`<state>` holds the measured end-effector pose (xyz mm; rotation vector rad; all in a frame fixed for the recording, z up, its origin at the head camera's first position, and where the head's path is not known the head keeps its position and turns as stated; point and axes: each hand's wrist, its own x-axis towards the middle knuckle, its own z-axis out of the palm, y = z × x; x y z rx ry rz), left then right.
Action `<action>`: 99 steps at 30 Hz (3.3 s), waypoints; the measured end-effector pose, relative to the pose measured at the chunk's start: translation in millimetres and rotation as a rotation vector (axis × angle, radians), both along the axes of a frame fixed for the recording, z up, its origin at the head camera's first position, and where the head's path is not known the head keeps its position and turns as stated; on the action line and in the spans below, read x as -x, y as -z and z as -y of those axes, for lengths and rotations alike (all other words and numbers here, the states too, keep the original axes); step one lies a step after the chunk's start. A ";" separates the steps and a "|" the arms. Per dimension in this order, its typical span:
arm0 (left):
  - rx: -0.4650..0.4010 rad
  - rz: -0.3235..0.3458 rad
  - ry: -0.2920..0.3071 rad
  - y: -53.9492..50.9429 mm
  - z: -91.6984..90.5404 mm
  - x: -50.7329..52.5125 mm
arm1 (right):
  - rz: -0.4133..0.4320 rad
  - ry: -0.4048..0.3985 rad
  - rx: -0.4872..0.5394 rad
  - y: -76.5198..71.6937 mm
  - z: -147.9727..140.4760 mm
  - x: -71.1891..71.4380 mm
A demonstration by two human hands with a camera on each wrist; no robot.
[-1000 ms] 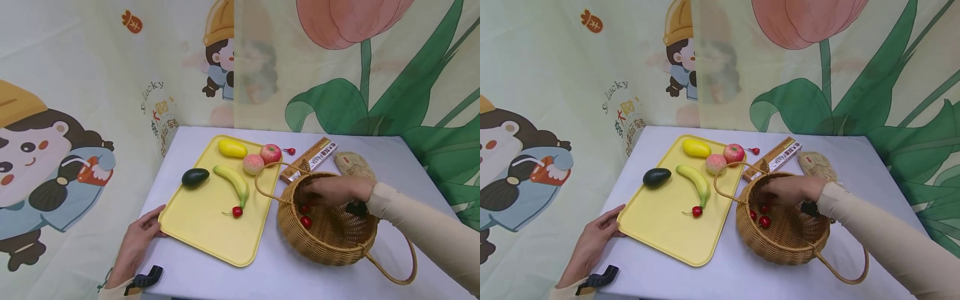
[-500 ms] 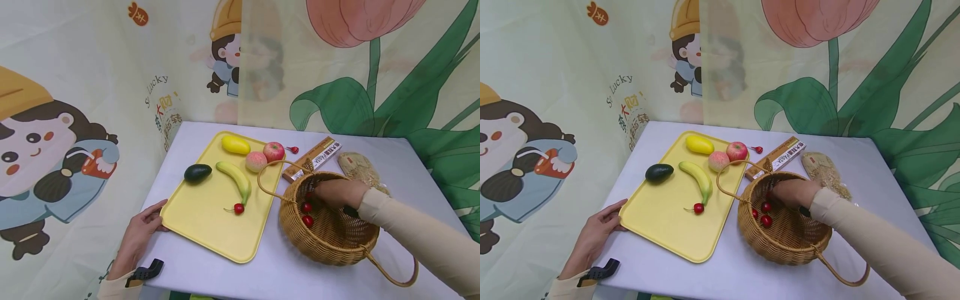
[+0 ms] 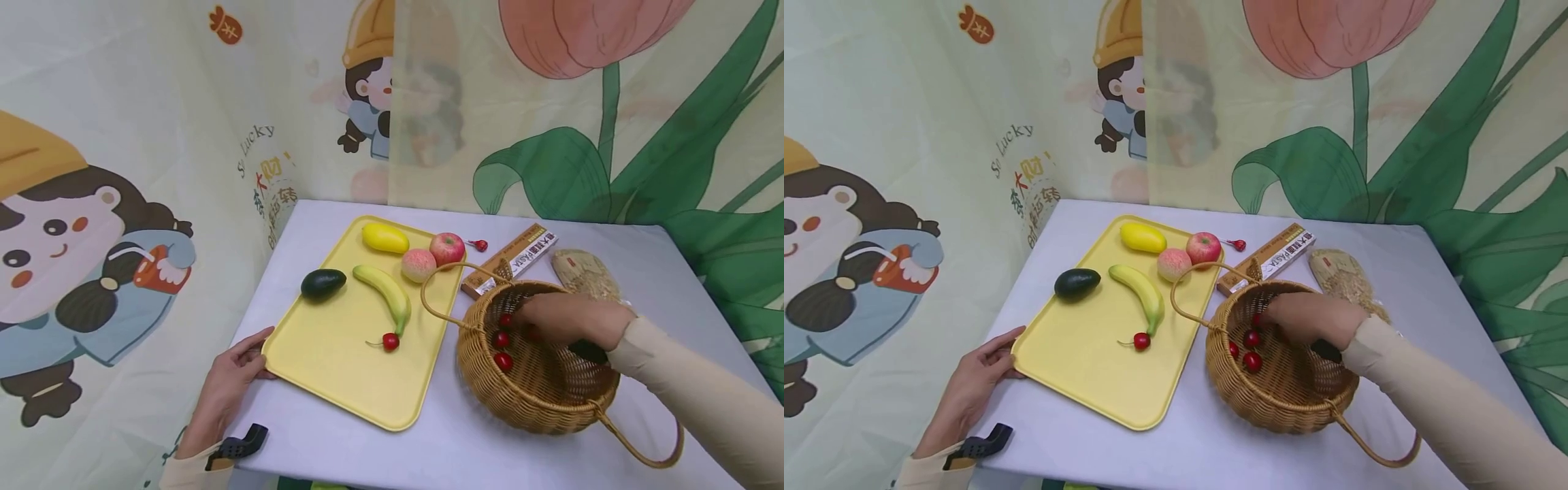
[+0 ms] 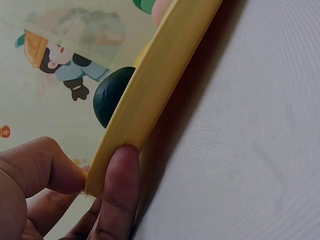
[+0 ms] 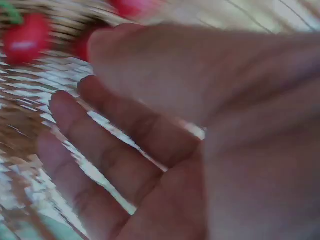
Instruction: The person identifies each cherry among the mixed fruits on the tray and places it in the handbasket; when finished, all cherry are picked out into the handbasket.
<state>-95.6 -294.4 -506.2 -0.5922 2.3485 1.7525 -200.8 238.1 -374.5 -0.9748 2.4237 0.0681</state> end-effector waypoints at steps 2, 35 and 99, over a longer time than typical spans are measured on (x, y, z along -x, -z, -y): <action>0.015 0.005 -0.005 0.6 -0.3 0.4 | -0.019 0.047 0.084 -15.1 0.3 -8.1; -0.043 0.031 -0.049 13.5 -2.6 -10.5 | -0.639 0.061 0.512 110.6 205.0 -82.6; 0.004 0.035 -0.061 1.7 -4.8 4.8 | -0.547 0.001 0.640 115.0 205.6 -99.2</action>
